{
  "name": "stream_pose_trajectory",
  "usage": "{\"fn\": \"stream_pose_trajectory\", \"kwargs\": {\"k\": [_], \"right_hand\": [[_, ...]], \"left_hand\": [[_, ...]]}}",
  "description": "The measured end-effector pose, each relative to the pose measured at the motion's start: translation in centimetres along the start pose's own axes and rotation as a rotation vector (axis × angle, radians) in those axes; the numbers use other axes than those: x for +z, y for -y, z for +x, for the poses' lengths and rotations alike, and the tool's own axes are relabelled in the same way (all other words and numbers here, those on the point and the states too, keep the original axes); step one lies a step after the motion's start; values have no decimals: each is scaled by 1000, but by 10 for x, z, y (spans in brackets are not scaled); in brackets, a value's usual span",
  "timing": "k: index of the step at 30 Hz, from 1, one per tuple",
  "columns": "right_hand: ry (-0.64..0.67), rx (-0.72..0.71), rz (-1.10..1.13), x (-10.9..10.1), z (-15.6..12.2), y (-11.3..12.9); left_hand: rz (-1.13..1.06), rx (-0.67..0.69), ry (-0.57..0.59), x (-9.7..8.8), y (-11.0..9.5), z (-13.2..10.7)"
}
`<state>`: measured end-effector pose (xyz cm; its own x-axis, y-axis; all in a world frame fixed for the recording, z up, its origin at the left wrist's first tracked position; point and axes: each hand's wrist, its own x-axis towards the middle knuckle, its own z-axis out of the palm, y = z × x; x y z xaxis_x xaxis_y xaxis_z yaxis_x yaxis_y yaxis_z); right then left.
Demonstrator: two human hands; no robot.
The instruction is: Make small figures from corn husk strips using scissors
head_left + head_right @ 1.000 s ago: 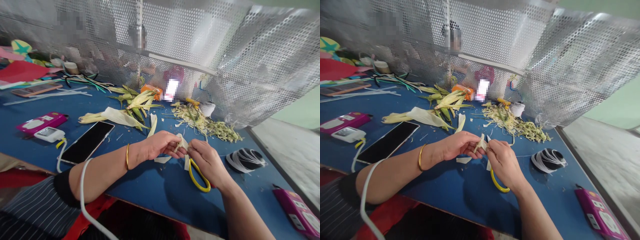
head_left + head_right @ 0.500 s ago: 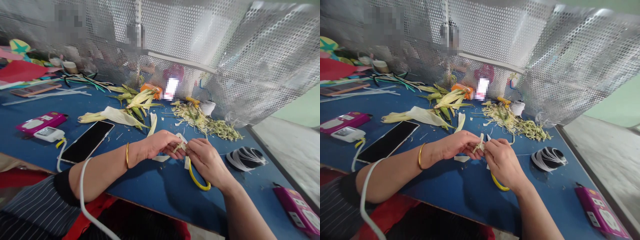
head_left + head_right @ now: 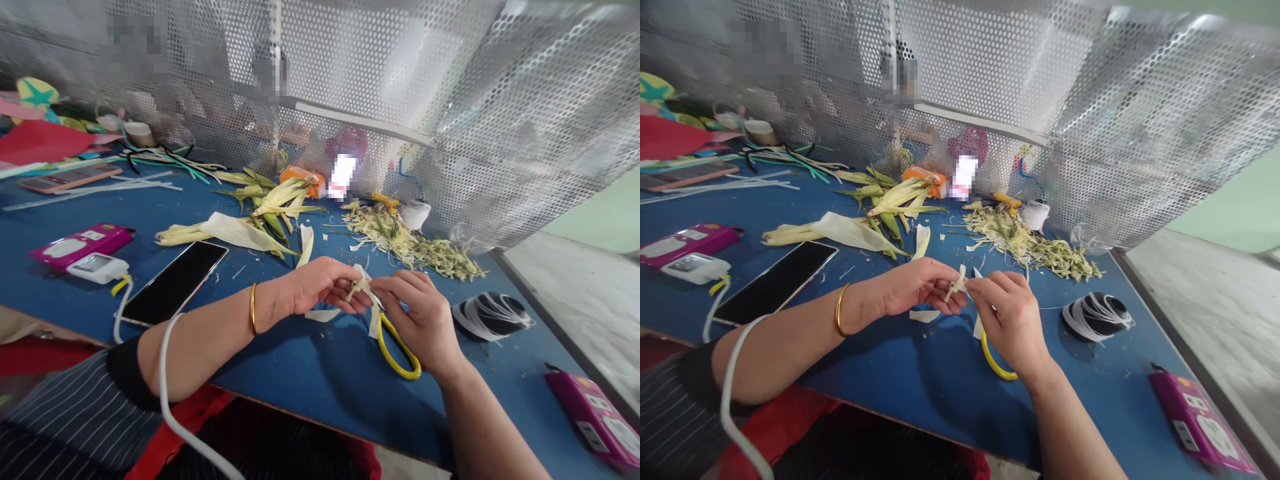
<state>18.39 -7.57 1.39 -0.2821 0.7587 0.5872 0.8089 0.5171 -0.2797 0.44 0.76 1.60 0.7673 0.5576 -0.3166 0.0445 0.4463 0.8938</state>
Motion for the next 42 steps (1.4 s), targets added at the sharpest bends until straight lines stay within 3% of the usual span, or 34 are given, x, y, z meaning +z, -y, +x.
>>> {"fn": "stream_pose_trajectory", "kwargs": {"k": [6, 16, 25, 30, 36, 42], "right_hand": [[51, 78, 116, -4, 0, -2], [-20, 177, 49, 5, 0, 7], [24, 144, 91, 4, 0, 3], [-41, 273, 89, 10, 0, 6], [-20, 200, 86, 8, 0, 9], [-52, 343, 115, 8, -1, 8]], "left_hand": [[-2, -1, 32, -2, 1, 0], [-23, -9, -9, 0, 2, 2], [-39, -54, 39, -1, 4, 4], [-40, -44, 42, 1, 4, 3], [-24, -26, 27, 1, 5, 3], [-21, 27, 108, 0, 4, 1]]}}
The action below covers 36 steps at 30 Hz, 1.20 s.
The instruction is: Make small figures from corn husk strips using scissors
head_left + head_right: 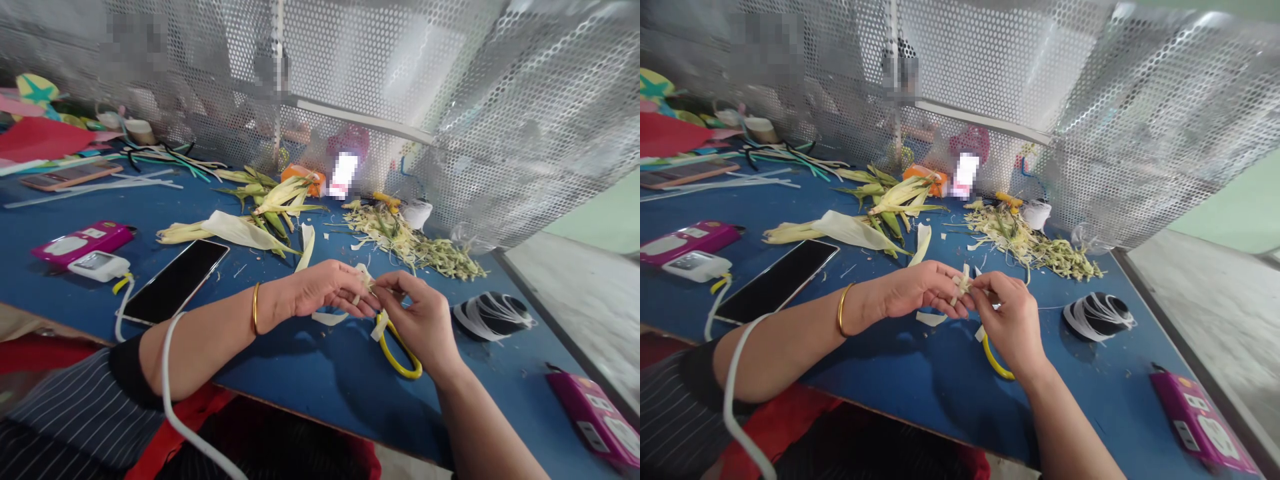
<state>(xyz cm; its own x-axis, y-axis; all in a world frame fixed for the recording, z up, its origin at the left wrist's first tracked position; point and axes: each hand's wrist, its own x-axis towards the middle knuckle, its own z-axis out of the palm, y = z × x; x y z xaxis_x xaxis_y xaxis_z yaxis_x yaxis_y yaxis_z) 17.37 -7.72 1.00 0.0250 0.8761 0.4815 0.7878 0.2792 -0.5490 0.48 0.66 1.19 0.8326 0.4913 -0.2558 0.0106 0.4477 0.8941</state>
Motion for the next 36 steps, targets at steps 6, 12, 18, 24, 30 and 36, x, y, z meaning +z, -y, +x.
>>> {"fn": "stream_pose_trajectory", "kwargs": {"k": [6, 12, 18, 24, 30, 36], "right_hand": [[18, 44, 57, 0, -2, -1], [57, -126, -64, 0, 0, 1], [97, -244, -122, 3, 7, 7], [123, -14, 186, 6, 10, 6], [98, 273, 504, 9, 12, 2], [140, 352, 587, 14, 16, 11]], "left_hand": [[52, 38, -7, 3, 4, 0], [114, 31, -8, 3, 9, 2], [166, 23, -11, 4, 14, 4], [172, -2, 63, 5, 13, 2], [186, -13, 57, 8, 13, 2], [211, -32, 28, 11, 14, 3]]}}
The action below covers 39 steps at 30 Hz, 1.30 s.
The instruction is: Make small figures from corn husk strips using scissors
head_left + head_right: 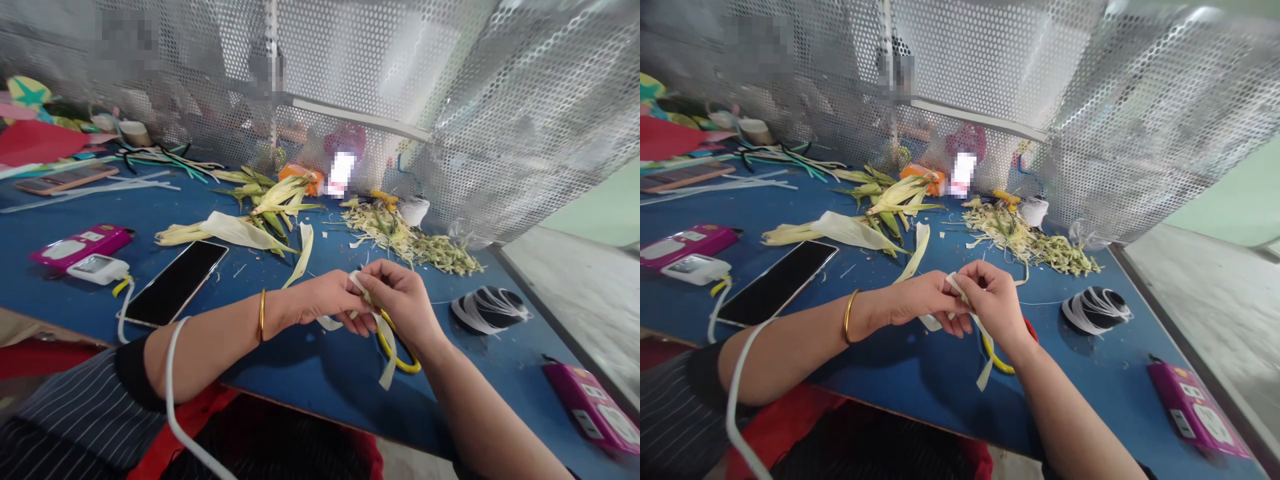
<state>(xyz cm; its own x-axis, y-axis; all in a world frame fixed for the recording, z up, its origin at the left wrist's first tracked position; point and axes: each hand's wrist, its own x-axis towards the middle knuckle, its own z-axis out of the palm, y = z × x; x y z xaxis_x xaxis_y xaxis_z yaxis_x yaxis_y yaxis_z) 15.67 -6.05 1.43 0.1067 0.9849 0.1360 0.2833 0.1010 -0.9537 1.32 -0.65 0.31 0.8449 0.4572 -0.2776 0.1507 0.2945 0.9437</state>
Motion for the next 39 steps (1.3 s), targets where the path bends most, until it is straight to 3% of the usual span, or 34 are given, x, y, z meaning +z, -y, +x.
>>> {"fn": "stream_pose_trajectory", "kwargs": {"k": [4, 12, 24, 39], "right_hand": [[13, 40, 40, 1, 0, 5], [136, 106, -50, 1, 20, 5], [39, 31, 370, -1, 22, 10], [-78, 96, 635, 2, 22, 4]], "left_hand": [[14, -19, -27, 1, -1, 0], [93, -48, 35, 4, 1, -1], [60, -17, 138, 0, 2, -2], [-20, -10, 151, 2, -3, -7]]}}
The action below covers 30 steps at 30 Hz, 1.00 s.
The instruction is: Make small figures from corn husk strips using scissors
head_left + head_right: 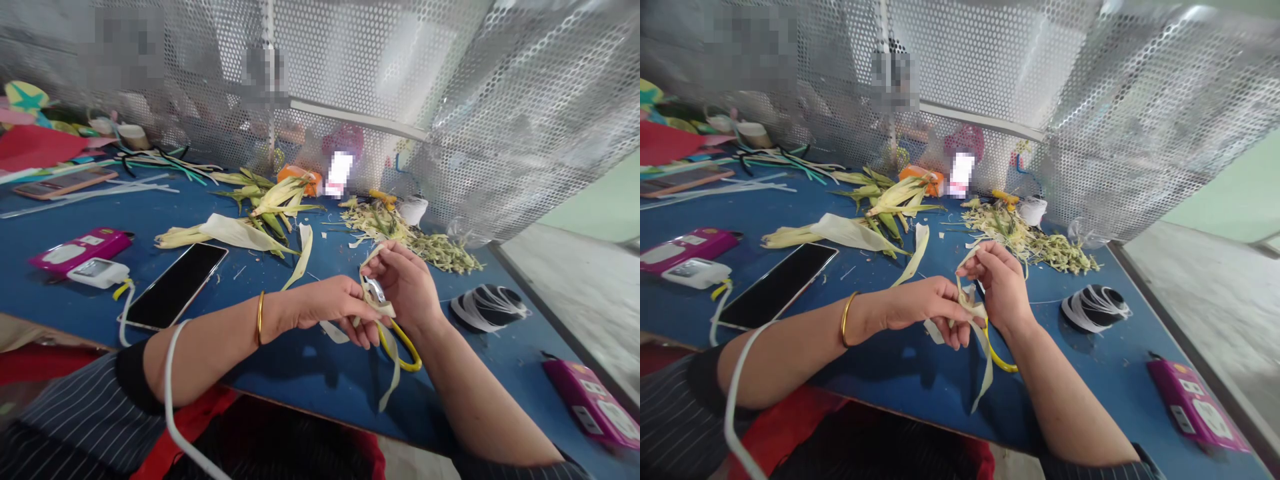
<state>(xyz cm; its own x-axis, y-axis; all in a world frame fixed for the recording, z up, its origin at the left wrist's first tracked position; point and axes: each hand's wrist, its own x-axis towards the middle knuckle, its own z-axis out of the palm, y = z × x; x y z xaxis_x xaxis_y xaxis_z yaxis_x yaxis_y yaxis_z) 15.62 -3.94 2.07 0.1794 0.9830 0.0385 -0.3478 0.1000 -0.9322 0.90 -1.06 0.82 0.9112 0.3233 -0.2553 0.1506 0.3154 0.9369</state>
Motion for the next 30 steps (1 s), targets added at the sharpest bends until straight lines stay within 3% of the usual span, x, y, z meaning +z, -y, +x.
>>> {"fn": "stream_pose_trajectory", "kwargs": {"k": [6, 10, 14, 30], "right_hand": [[-13, -4, 15, -7, 0, 0], [-18, 35, -4, -6, -1, -1], [-9, 64, -61, -5, -1, -3], [17, -72, -83, -2, 1, -15]], "left_hand": [[-126, 7, 19, -4, -3, 2], [-60, -8, -14, -5, -1, 4], [-32, -30, 41, -1, 2, 5], [-32, -87, 160, 8, 7, 5]]}}
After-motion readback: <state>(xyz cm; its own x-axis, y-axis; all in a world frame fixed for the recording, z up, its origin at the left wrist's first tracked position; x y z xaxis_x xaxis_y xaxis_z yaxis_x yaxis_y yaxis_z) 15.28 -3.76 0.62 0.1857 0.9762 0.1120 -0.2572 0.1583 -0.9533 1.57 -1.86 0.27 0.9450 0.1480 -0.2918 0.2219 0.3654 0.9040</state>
